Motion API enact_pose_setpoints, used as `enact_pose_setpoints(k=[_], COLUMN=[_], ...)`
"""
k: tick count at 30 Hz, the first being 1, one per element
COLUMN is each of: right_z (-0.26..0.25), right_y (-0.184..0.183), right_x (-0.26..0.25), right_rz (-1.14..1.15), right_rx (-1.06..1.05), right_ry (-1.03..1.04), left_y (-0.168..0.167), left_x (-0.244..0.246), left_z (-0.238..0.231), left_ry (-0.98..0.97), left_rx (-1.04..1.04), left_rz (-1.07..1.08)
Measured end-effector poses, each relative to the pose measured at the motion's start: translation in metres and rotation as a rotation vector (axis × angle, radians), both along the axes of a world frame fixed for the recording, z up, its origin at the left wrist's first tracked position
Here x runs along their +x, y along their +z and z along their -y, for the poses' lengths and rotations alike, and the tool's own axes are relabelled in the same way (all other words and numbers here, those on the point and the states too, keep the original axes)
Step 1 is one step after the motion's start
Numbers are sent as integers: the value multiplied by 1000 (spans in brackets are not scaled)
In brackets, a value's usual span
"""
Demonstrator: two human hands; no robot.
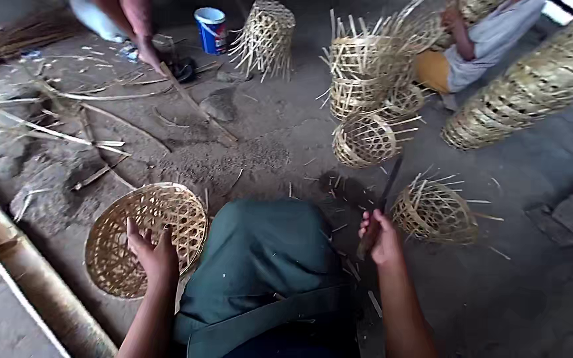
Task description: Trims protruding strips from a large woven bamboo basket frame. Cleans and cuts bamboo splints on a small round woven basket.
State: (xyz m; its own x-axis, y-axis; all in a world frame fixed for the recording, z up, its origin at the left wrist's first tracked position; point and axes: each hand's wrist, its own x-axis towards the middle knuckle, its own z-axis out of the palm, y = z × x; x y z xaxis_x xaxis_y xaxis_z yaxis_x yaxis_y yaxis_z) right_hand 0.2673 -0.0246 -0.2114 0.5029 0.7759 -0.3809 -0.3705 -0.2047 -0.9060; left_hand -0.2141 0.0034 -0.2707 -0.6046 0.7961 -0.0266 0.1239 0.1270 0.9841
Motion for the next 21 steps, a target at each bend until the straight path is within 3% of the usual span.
enact_pose_setpoints(k=[2, 5, 7, 9, 11, 12, 14, 21], right_z=[22, 44, 43, 28, 4, -10, -42, -151], right_y=[-42, -87, -107, -113, -114, -110, -98, -78], right_x=[5, 8, 15, 19, 28, 33, 48, 110], right_rz=[83, 11, -20, -42, -38, -20, 71, 626], right_rx=[-258, -495, -544, -509, -363, -297, -262, -480], right_ry=[-68, -71, -41, -39, -34, -25, 22, 173], left_y=[42, 87, 87, 67, 47, 43, 42, 44], left_x=[33, 90, 128, 157, 177, 180, 179, 174], left_z=[-13, -19, -17, -16, -15, -15, -16, -13], left_ry=[-173, -498, -701, -820, -821, -828, -842, -766], left_rx=[74, 232, 325, 329, 280, 263, 265, 249], left_rz=[114, 128, -57, -491, -945, -1037, -1039, -1090])
